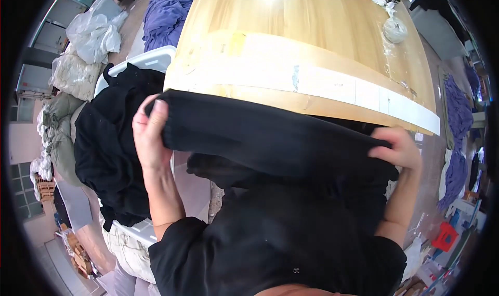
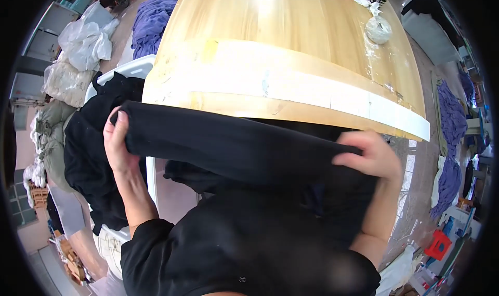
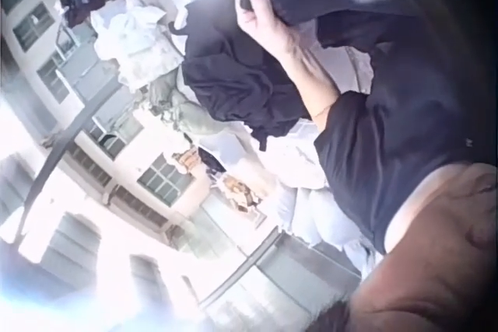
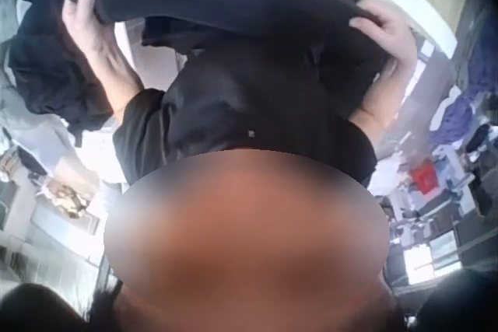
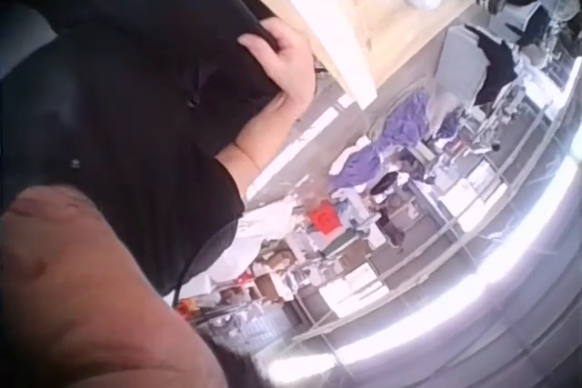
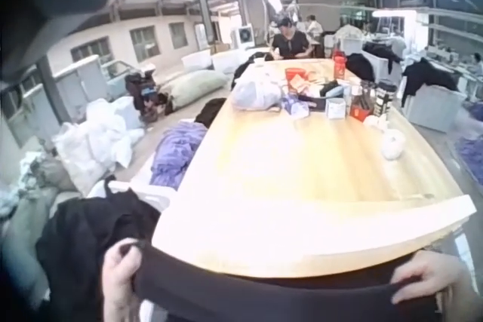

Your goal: Marking and measuring black fabric pieces using a ruler and a marking tool in a garment factory.

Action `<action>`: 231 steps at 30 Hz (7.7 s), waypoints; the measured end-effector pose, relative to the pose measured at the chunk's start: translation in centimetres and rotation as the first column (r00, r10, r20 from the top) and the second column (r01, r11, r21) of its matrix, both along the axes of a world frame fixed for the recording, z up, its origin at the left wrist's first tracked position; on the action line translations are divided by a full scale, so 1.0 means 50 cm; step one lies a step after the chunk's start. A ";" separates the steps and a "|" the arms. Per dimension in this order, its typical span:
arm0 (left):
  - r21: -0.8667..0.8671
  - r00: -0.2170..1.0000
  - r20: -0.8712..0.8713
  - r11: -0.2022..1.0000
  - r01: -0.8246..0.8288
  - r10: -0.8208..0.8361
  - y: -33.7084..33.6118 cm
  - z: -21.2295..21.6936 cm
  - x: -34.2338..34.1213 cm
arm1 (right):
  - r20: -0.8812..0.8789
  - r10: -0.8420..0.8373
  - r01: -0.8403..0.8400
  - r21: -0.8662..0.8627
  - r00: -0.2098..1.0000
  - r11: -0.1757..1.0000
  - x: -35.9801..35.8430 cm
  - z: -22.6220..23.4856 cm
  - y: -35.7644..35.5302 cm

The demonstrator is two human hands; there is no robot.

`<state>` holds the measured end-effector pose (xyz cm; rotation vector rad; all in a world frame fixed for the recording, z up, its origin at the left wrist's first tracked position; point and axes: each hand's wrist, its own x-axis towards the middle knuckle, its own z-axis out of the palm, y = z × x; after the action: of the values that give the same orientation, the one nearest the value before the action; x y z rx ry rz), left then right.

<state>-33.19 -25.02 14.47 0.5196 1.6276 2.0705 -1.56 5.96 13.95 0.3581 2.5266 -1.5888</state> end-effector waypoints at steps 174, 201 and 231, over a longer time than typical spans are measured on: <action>-0.650 -0.125 -0.759 0.755 0.089 -0.638 0.610 -0.363 0.490 | -0.656 -0.243 0.358 0.045 0.715 0.933 -0.468 -0.193 -0.083; -0.893 0.949 -0.075 0.445 0.073 -0.307 -0.189 -0.486 -0.034 | -0.540 0.082 0.329 0.619 0.838 0.714 -0.270 -0.164 -0.038; 0.331 0.731 0.374 0.818 0.469 -0.571 0.352 0.189 0.058 | -0.763 -0.312 0.428 -0.051 0.567 0.903 -0.306 0.155 -0.084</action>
<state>-30.32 -7.42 23.91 0.4474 0.8524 1.7555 -16.87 1.77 21.68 0.2878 3.4002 -2.0505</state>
